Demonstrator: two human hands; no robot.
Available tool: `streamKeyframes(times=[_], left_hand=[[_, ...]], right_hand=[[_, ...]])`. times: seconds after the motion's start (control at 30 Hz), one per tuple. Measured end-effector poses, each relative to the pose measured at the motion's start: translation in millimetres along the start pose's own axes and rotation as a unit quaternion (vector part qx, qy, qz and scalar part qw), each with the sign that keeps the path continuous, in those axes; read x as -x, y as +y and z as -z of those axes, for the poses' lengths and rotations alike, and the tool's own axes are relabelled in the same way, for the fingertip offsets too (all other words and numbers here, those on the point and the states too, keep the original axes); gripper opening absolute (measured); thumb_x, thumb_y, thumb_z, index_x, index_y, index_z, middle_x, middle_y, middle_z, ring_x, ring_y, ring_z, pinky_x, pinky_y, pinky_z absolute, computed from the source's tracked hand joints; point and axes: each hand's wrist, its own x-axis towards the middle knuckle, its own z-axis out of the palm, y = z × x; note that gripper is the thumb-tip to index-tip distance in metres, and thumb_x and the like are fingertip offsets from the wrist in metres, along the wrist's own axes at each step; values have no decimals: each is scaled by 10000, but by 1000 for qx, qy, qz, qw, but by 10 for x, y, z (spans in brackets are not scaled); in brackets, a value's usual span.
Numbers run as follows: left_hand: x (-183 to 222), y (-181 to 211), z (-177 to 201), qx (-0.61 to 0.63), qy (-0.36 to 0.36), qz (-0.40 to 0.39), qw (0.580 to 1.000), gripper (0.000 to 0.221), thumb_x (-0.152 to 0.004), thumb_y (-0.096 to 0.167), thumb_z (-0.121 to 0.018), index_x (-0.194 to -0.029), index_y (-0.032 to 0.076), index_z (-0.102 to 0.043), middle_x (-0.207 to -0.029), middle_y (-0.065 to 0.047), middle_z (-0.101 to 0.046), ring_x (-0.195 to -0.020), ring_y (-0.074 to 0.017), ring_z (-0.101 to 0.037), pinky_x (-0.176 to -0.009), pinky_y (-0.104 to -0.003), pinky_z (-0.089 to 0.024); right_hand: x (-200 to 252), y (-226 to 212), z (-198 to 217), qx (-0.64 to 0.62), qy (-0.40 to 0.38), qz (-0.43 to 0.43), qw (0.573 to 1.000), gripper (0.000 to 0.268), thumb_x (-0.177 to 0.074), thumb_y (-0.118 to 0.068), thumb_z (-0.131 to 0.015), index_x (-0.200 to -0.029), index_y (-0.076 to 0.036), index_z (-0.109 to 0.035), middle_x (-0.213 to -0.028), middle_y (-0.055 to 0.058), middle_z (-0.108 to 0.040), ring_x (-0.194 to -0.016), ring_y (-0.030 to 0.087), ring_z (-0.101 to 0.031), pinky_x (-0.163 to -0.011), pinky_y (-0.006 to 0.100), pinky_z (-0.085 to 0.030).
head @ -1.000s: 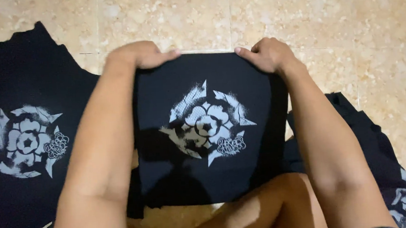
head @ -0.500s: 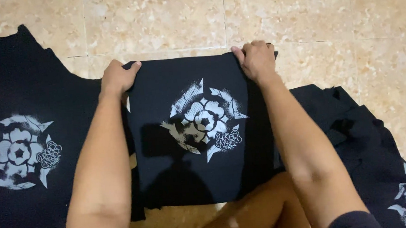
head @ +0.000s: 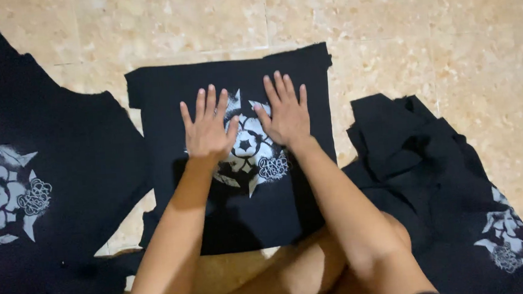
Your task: Sorting, smoothing, and stacking printed black t-shirt panels on the floor.
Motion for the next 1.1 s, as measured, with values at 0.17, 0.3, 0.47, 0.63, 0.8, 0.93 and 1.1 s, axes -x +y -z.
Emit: streamKeyframes(times=[0.17,0.3,0.47,0.63,0.8,0.93,1.1], left_hand=[[4,8,13,13,18,5,1000,662,-1044,492,-401,-1643,217,-329,-1713,-99,-258,-1588,-312,-172,-1212,-681,19],[5,8,92,20,-16,3,1000,672,-1042,510,-391,-1643,215,-331,-1721,-94,-237,-1597,-307,-140,-1210,-678,62],[245,-156,137,3,-22,2,1000,733,-1036,564,-375,-1655,183,-288,-1731,-101,-191,-1601,-304,-123,-1242,-631,40],[838,-323,84,-19,-9,69,997,751,-1035,582,-381,-1665,189,-267,-1733,-103,-187,-1600,-298,-129,-1257,-593,36],[1042,-424,88,-4,51,112,992,778,-1011,499,-461,-1635,65,-295,-1694,-190,-263,-1578,-331,-203,-1260,-589,-41],[990,-18,201,-20,108,99,989,802,-985,437,-561,-1614,3,-317,-1666,-267,-284,-1554,-401,-240,-1224,-644,-58],[1315,248,-257,-11,99,-6,995,792,-955,502,-554,-1618,116,-356,-1674,-133,-335,-1555,-301,-280,-1239,-628,-76]], right_hand=[[-32,-70,162,-5,-33,-13,999,760,-1047,-650,-265,-1677,-249,-122,-1744,80,-102,-1608,253,-47,-1271,583,1],[-31,-27,149,3,-40,-16,999,764,-1049,-667,-238,-1678,-250,-113,-1748,61,-94,-1610,235,-35,-1279,556,24],[88,223,70,-5,14,-18,1000,713,-1085,-579,-281,-1670,-183,-186,-1735,81,-159,-1601,264,-128,-1278,572,-77],[406,479,-21,11,39,-82,996,690,-1098,-524,-320,-1660,-134,-231,-1720,126,-206,-1587,300,-183,-1258,587,-156],[347,691,-148,33,-10,-179,983,737,-1076,-613,-178,-1678,-200,-74,-1748,74,-68,-1606,292,-61,-1233,703,-15],[519,223,-35,-2,103,-101,989,655,-1135,-400,-369,-1655,-51,-179,-1713,191,-140,-1581,344,-164,-1211,659,-229],[723,-14,-292,32,4,12,999,678,-1080,-528,-263,-1666,-197,-187,-1723,113,-184,-1595,298,-133,-1256,632,-96]])
